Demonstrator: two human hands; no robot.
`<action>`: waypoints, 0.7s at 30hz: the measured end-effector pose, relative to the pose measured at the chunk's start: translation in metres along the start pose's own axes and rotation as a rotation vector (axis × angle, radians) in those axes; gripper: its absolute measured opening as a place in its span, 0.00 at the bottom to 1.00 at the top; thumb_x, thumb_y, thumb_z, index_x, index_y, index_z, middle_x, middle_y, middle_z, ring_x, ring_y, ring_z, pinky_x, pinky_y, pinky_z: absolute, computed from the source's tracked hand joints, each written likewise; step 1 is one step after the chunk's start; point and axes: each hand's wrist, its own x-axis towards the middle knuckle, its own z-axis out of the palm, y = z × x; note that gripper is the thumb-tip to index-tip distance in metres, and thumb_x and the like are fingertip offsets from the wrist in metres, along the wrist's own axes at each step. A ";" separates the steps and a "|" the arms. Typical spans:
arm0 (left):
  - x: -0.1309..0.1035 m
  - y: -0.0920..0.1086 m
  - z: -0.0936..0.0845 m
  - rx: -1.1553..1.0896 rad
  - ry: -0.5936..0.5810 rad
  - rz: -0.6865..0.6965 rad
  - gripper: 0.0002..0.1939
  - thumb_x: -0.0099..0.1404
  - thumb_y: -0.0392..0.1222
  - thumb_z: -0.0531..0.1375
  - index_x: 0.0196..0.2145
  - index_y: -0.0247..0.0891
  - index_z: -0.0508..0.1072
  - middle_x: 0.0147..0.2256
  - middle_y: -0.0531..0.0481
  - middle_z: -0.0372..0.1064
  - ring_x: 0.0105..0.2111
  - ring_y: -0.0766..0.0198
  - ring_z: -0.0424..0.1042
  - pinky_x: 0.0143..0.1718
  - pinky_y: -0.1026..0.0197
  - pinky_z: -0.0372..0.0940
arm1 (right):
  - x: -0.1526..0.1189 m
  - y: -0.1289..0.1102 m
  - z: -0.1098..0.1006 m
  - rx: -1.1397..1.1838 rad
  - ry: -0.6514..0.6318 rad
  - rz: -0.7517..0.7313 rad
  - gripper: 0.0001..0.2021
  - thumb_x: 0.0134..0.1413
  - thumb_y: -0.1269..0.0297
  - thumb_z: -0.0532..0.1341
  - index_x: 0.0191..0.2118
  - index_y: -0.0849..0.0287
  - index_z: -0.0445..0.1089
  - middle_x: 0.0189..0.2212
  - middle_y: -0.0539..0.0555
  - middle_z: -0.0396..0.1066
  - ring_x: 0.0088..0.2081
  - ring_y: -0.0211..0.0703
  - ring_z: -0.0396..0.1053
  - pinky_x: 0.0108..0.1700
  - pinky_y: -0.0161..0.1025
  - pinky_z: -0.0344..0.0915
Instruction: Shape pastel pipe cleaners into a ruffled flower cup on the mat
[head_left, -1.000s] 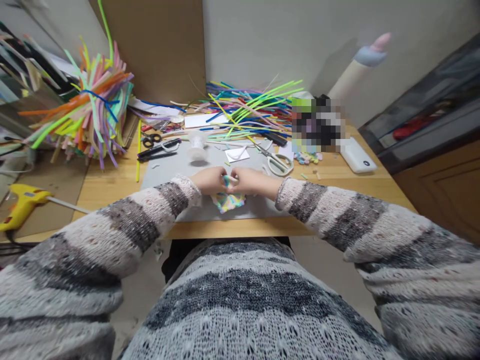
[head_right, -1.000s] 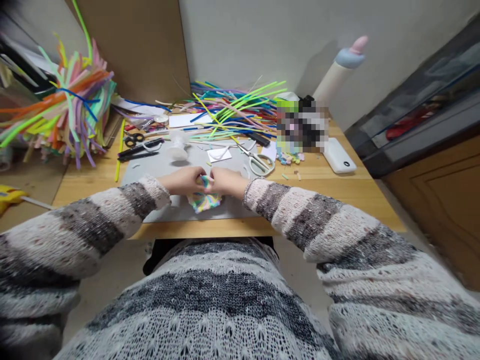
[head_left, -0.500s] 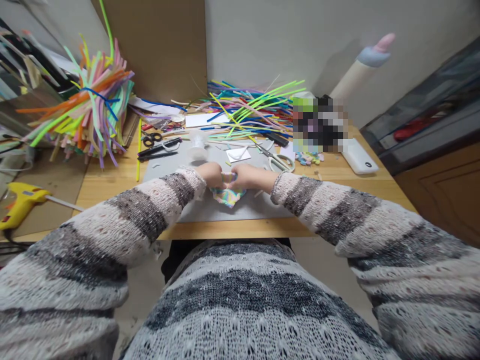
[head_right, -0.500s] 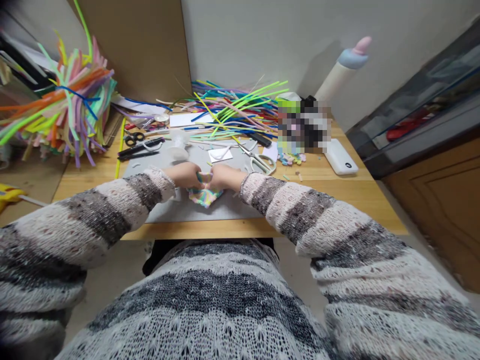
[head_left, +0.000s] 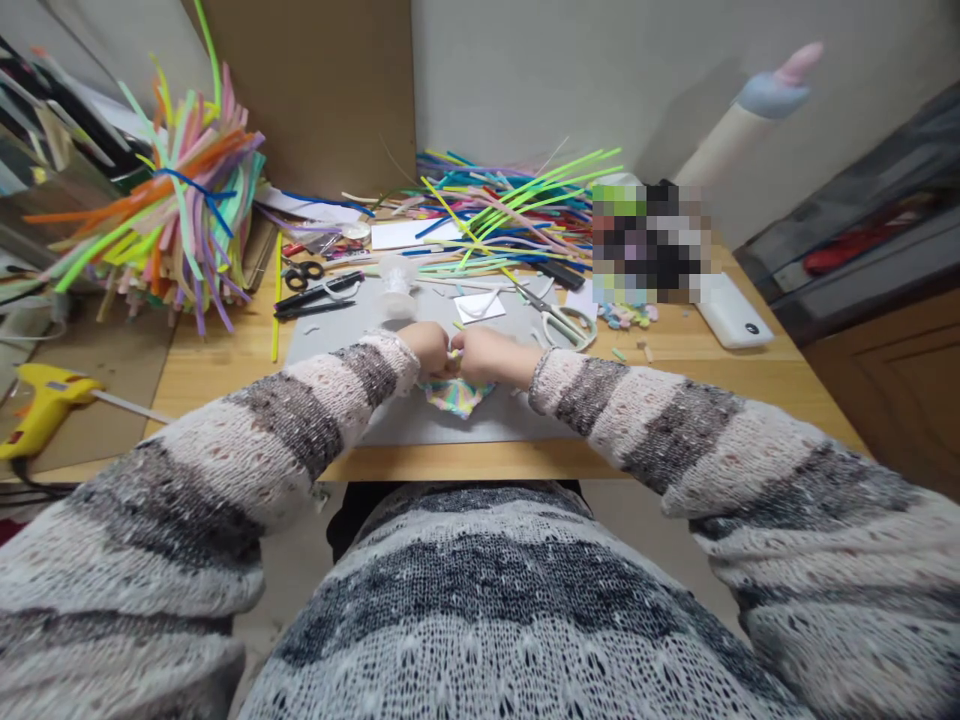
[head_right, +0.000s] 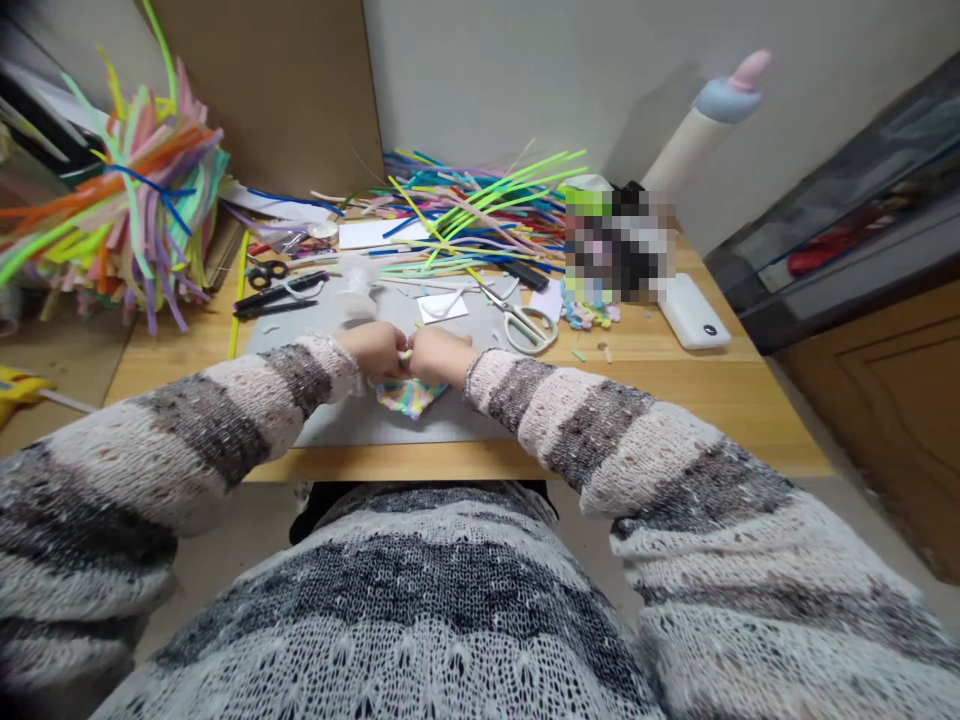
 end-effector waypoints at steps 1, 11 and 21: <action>-0.001 -0.001 0.001 0.018 0.003 -0.020 0.12 0.46 0.39 0.65 0.32 0.35 0.77 0.26 0.45 0.74 0.36 0.55 0.72 0.38 0.62 0.63 | -0.001 0.000 0.001 0.003 0.017 -0.007 0.14 0.49 0.63 0.62 0.44 0.52 0.72 0.39 0.55 0.76 0.41 0.52 0.72 0.39 0.41 0.62; -0.030 -0.014 0.011 0.086 -0.022 -0.046 0.26 0.57 0.62 0.56 0.36 0.35 0.76 0.34 0.39 0.75 0.35 0.54 0.73 0.34 0.62 0.62 | 0.012 0.014 -0.003 0.022 0.106 -0.219 0.17 0.45 0.60 0.66 0.44 0.52 0.71 0.43 0.52 0.74 0.45 0.48 0.69 0.42 0.39 0.58; -0.012 -0.023 -0.003 -0.125 0.026 0.286 0.25 0.53 0.48 0.61 0.48 0.37 0.70 0.39 0.47 0.74 0.35 0.61 0.71 0.31 0.66 0.60 | -0.008 0.026 -0.013 -0.035 -0.095 -0.180 0.14 0.49 0.52 0.62 0.35 0.59 0.74 0.28 0.57 0.74 0.28 0.44 0.70 0.28 0.36 0.56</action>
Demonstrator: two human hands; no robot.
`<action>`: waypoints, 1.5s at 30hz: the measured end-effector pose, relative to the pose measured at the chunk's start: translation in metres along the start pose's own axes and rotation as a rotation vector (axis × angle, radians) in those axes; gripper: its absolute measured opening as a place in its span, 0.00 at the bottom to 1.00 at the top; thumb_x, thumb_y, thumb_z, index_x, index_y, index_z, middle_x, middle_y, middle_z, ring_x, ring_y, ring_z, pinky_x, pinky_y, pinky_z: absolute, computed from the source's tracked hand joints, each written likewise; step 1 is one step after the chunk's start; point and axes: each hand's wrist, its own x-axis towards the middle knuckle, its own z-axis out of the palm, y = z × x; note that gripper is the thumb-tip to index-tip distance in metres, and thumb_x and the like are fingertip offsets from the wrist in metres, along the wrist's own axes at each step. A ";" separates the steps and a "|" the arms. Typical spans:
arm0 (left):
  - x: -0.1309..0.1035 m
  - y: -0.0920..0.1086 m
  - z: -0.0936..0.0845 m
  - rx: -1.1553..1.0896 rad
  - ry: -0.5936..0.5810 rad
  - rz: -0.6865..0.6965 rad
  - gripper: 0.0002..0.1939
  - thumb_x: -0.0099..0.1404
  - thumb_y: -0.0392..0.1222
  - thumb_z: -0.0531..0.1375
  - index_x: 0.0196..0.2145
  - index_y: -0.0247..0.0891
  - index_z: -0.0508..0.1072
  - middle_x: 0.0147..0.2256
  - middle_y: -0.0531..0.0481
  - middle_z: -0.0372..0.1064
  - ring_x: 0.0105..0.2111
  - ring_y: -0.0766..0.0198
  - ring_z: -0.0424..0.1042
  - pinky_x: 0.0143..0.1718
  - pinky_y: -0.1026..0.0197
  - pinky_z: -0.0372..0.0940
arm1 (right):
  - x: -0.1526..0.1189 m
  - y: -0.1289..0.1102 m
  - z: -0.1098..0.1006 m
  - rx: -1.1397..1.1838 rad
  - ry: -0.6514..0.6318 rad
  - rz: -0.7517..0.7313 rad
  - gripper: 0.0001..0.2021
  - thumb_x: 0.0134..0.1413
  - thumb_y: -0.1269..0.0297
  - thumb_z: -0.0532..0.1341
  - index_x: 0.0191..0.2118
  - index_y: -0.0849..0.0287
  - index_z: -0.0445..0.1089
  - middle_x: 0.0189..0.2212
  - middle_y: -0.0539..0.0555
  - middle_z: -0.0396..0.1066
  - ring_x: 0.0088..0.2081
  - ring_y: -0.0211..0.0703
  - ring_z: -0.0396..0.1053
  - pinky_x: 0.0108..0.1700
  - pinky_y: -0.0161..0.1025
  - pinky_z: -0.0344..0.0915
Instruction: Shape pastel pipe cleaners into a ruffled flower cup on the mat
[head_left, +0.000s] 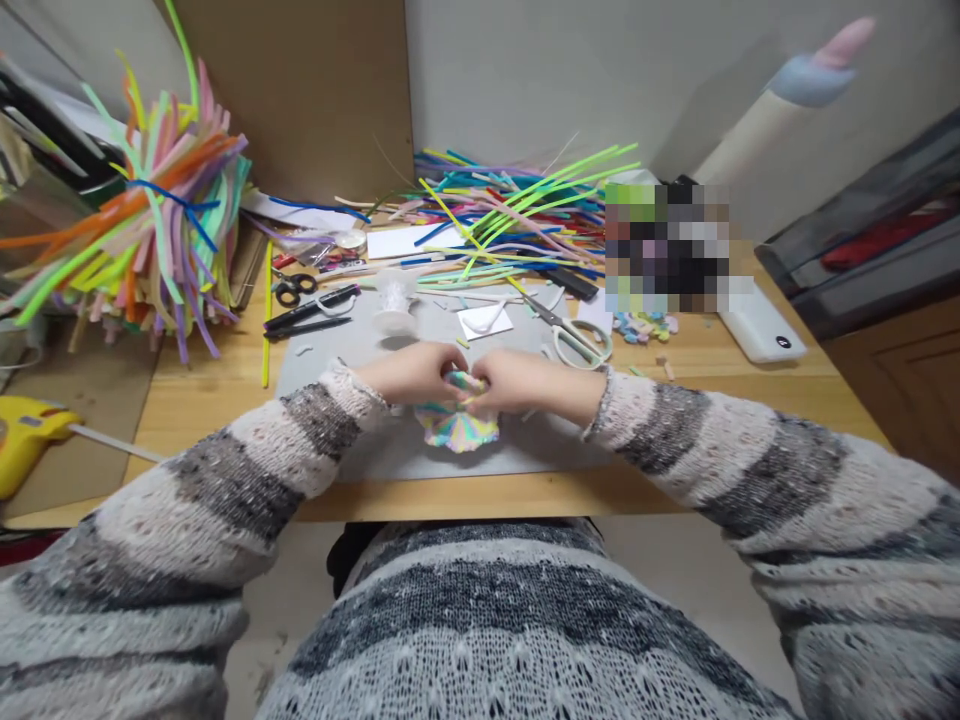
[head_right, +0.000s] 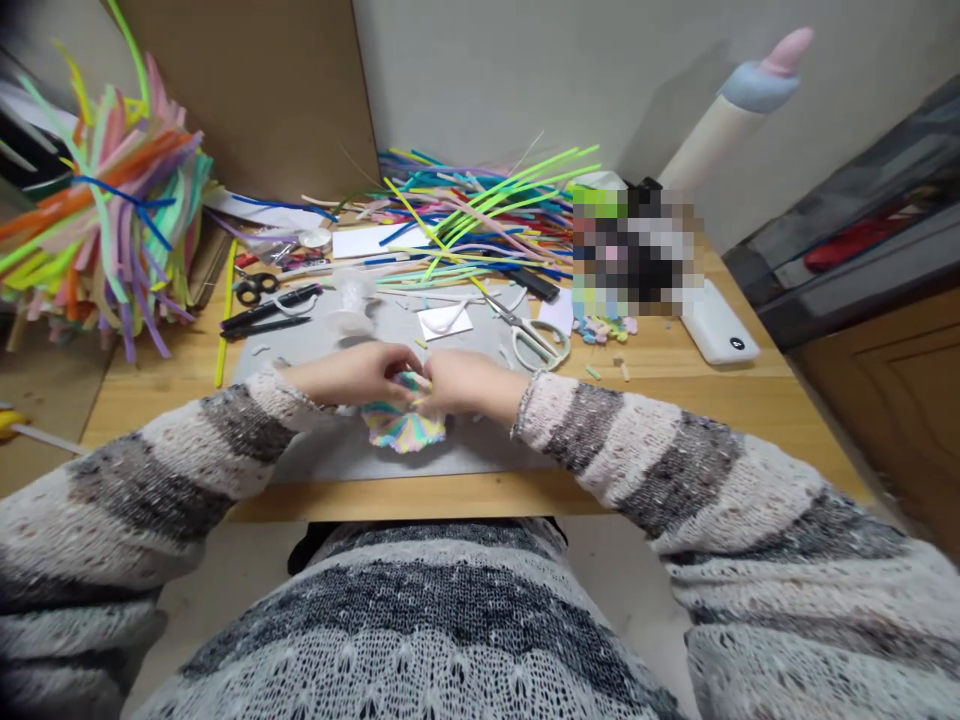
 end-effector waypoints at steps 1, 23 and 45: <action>0.002 0.002 0.003 0.027 -0.023 -0.001 0.23 0.52 0.45 0.61 0.46 0.38 0.71 0.38 0.48 0.74 0.34 0.61 0.71 0.31 0.66 0.60 | 0.000 -0.002 0.002 -0.009 0.022 -0.008 0.13 0.51 0.55 0.61 0.36 0.58 0.74 0.30 0.56 0.75 0.29 0.44 0.70 0.29 0.36 0.56; 0.015 0.011 -0.006 0.278 -0.138 -0.129 0.19 0.57 0.54 0.60 0.36 0.34 0.75 0.31 0.44 0.74 0.28 0.60 0.69 0.26 0.64 0.56 | 0.026 -0.005 0.004 -0.009 -0.005 0.042 0.21 0.45 0.50 0.66 0.42 0.60 0.72 0.37 0.58 0.76 0.35 0.47 0.73 0.30 0.34 0.59; -0.025 0.004 0.008 0.238 -0.010 -0.297 0.34 0.61 0.68 0.46 0.26 0.34 0.75 0.21 0.41 0.69 0.24 0.56 0.69 0.28 0.58 0.59 | 0.006 0.022 0.007 0.172 0.195 -0.015 0.20 0.51 0.51 0.61 0.46 0.58 0.66 0.38 0.56 0.74 0.36 0.45 0.70 0.32 0.36 0.59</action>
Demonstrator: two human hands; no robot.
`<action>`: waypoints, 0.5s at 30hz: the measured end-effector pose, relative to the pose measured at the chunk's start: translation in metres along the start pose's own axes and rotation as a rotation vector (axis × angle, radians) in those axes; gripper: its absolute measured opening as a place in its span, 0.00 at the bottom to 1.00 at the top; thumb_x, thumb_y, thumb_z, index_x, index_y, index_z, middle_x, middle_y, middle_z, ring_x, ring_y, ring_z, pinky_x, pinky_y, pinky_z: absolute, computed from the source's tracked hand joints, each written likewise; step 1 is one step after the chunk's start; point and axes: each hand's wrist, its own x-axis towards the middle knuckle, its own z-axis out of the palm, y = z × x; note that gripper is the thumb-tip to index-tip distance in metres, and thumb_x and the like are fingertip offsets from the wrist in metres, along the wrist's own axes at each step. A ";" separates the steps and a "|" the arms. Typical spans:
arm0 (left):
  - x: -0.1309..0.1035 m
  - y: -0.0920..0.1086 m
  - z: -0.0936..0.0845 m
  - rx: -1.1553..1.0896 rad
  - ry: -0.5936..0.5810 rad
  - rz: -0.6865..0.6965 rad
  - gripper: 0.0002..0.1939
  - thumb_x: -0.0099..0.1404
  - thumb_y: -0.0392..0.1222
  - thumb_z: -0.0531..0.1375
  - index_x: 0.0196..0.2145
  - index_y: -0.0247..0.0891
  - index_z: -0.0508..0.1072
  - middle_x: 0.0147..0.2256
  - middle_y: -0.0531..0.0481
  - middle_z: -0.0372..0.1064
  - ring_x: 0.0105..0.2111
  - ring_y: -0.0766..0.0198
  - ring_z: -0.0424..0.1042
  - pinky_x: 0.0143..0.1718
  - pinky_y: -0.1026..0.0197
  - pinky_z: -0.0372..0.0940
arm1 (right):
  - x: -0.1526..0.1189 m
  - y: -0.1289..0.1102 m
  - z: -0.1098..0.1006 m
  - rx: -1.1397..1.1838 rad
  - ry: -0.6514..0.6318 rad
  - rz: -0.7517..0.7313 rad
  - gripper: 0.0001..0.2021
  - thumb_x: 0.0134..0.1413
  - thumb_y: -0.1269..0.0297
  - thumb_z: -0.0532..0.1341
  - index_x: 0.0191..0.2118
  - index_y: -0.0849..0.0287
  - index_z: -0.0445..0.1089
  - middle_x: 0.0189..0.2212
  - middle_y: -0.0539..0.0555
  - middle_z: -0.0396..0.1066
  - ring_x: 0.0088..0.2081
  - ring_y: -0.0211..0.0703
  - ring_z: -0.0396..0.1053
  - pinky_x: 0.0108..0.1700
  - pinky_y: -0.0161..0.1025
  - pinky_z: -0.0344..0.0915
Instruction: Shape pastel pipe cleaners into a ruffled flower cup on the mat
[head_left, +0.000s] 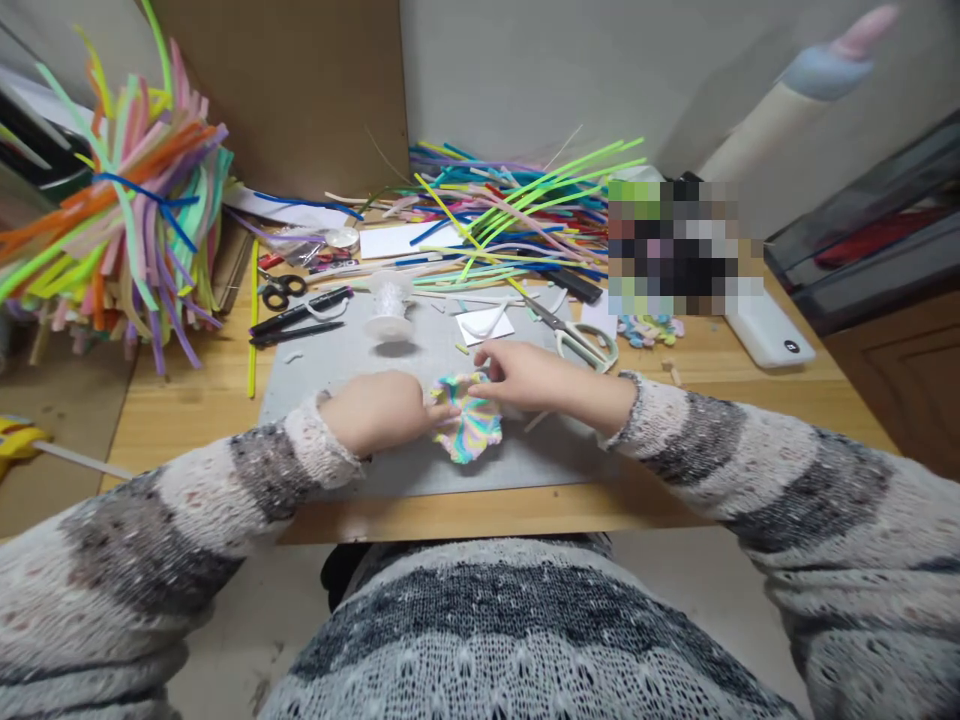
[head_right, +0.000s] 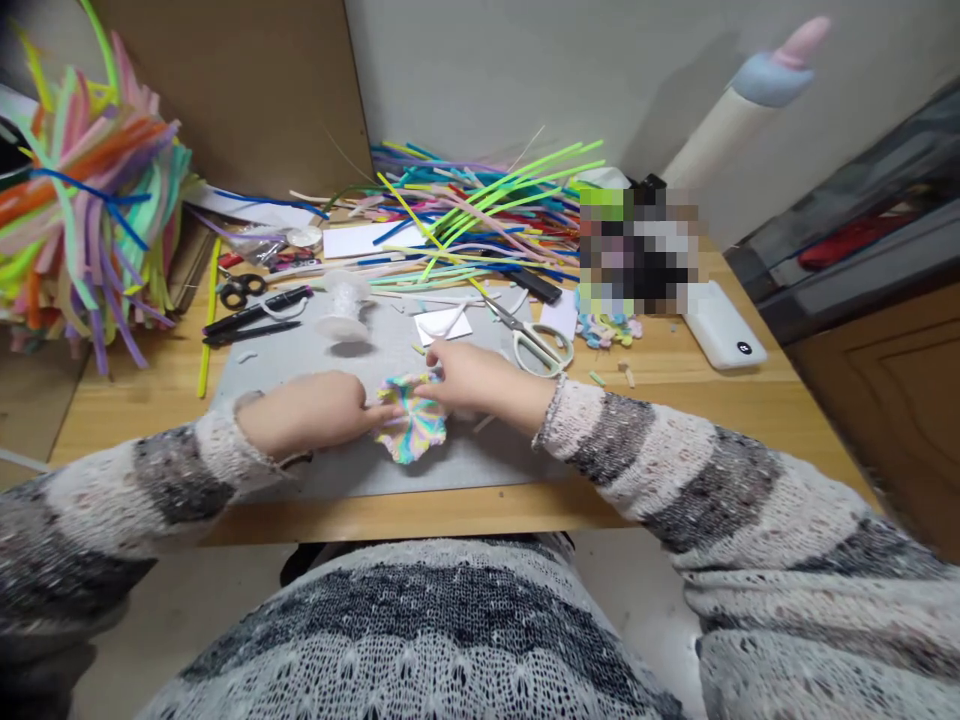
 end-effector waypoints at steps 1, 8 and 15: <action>0.001 0.000 -0.003 0.011 0.069 0.002 0.34 0.62 0.67 0.46 0.28 0.34 0.75 0.24 0.40 0.70 0.26 0.55 0.70 0.30 0.58 0.59 | -0.001 0.001 -0.001 -0.007 -0.030 0.005 0.19 0.51 0.50 0.61 0.44 0.59 0.67 0.38 0.57 0.74 0.36 0.45 0.70 0.32 0.37 0.59; 0.030 0.009 -0.007 -0.168 0.050 0.336 0.18 0.56 0.45 0.60 0.43 0.35 0.71 0.38 0.45 0.74 0.33 0.60 0.71 0.31 0.64 0.59 | -0.002 -0.018 0.001 -0.098 -0.078 0.015 0.18 0.47 0.59 0.64 0.46 0.56 0.69 0.43 0.57 0.74 0.43 0.50 0.71 0.36 0.37 0.61; 0.027 0.013 -0.008 -0.071 -0.017 0.144 0.13 0.57 0.47 0.57 0.30 0.34 0.74 0.26 0.44 0.72 0.23 0.62 0.67 0.23 0.63 0.54 | 0.006 -0.025 0.000 -0.143 -0.081 0.063 0.18 0.47 0.52 0.63 0.42 0.57 0.70 0.41 0.57 0.75 0.41 0.52 0.72 0.35 0.38 0.61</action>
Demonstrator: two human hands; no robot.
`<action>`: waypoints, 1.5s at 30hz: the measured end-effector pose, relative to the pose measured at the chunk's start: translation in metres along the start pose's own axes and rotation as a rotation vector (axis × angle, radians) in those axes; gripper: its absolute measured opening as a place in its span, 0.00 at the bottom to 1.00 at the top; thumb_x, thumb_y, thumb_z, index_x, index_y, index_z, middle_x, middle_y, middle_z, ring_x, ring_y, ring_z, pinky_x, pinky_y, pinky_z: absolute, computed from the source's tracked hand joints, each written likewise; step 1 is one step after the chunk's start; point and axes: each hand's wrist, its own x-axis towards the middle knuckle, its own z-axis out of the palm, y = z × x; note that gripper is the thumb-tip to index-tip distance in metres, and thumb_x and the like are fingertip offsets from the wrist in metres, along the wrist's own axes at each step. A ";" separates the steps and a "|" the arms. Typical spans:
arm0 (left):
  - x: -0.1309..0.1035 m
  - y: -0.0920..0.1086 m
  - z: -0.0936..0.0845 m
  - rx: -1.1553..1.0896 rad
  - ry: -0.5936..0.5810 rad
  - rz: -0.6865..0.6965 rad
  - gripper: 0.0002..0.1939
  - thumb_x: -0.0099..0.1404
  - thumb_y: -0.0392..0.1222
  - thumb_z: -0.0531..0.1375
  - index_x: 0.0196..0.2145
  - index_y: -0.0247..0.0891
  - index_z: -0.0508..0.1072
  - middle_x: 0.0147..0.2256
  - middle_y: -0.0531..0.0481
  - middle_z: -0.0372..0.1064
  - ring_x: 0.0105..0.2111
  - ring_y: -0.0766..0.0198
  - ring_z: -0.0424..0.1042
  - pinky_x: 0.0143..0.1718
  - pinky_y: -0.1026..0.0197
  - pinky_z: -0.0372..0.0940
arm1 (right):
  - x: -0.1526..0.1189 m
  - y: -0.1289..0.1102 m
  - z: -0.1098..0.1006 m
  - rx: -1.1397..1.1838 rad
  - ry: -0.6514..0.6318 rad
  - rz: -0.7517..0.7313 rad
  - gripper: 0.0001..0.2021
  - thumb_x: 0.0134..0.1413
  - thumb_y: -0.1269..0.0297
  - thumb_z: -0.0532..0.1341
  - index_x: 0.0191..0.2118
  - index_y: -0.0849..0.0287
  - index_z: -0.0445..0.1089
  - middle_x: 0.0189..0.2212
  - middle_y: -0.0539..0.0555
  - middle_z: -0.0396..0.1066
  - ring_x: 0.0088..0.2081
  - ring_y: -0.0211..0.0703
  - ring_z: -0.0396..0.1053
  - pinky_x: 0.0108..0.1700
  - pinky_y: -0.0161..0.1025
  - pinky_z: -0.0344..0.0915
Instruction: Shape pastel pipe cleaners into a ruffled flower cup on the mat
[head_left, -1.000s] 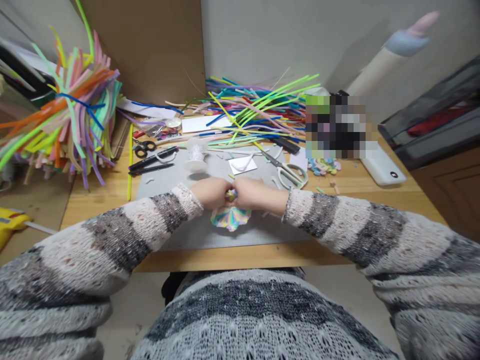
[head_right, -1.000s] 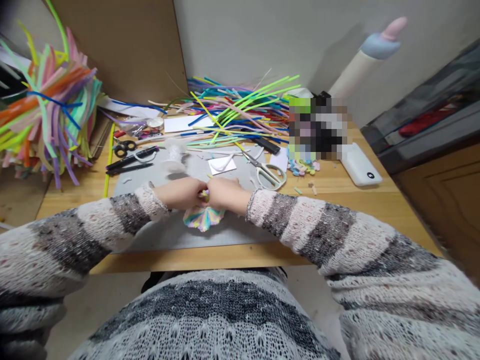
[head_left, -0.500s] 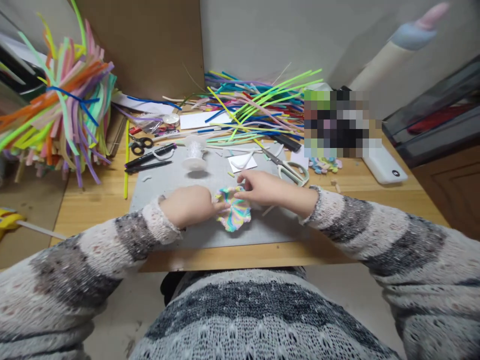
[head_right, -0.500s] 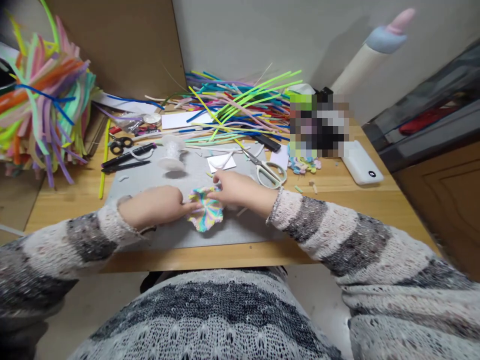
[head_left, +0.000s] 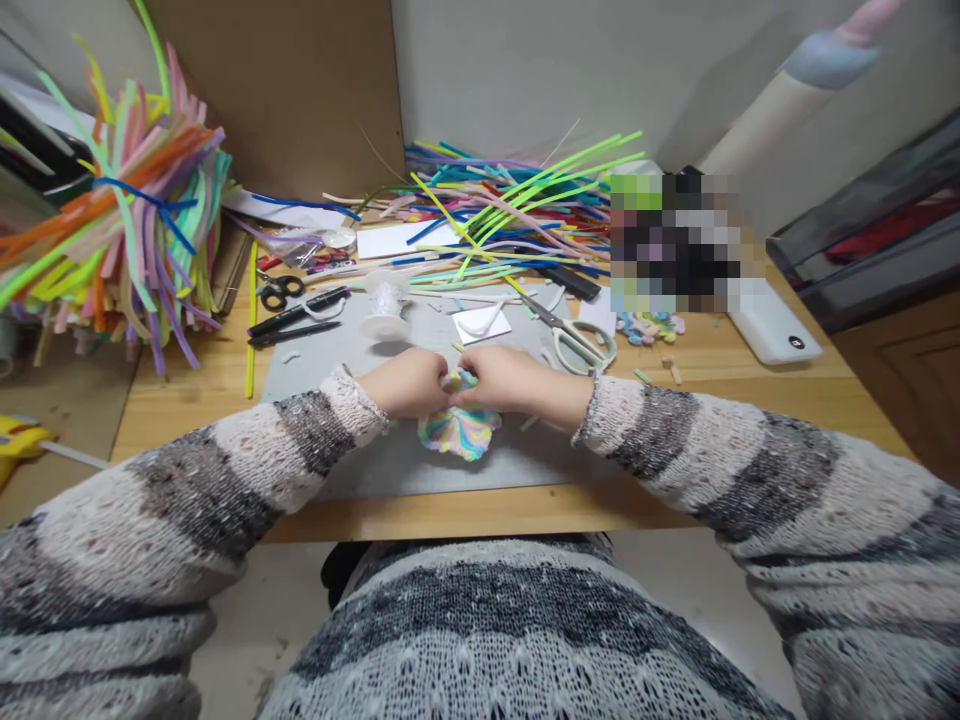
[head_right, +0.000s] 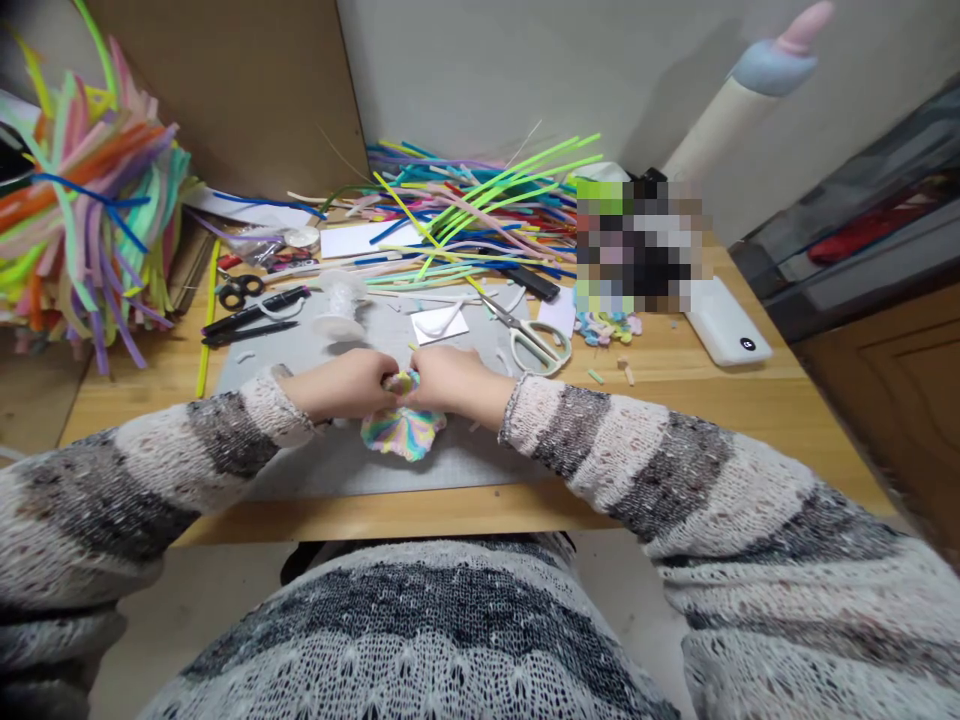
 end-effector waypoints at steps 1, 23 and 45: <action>-0.001 0.000 0.000 0.008 0.017 -0.009 0.13 0.57 0.47 0.56 0.29 0.34 0.73 0.26 0.44 0.72 0.23 0.63 0.66 0.23 0.63 0.53 | 0.001 -0.001 0.000 -0.019 -0.014 -0.003 0.18 0.47 0.51 0.63 0.41 0.57 0.70 0.41 0.58 0.75 0.41 0.52 0.72 0.36 0.39 0.61; -0.003 -0.002 0.011 -0.018 0.049 0.039 0.12 0.57 0.41 0.56 0.38 0.36 0.72 0.34 0.43 0.75 0.31 0.58 0.71 0.28 0.63 0.57 | 0.002 -0.010 0.012 -0.080 0.036 -0.082 0.14 0.50 0.66 0.59 0.45 0.58 0.68 0.43 0.59 0.74 0.46 0.55 0.70 0.44 0.45 0.58; 0.009 0.001 0.002 -0.077 0.055 0.098 0.13 0.54 0.41 0.57 0.37 0.34 0.74 0.31 0.45 0.74 0.29 0.60 0.69 0.29 0.63 0.58 | -0.001 0.012 0.002 -0.028 0.023 -0.015 0.17 0.51 0.61 0.61 0.48 0.56 0.69 0.47 0.57 0.73 0.48 0.54 0.69 0.41 0.40 0.61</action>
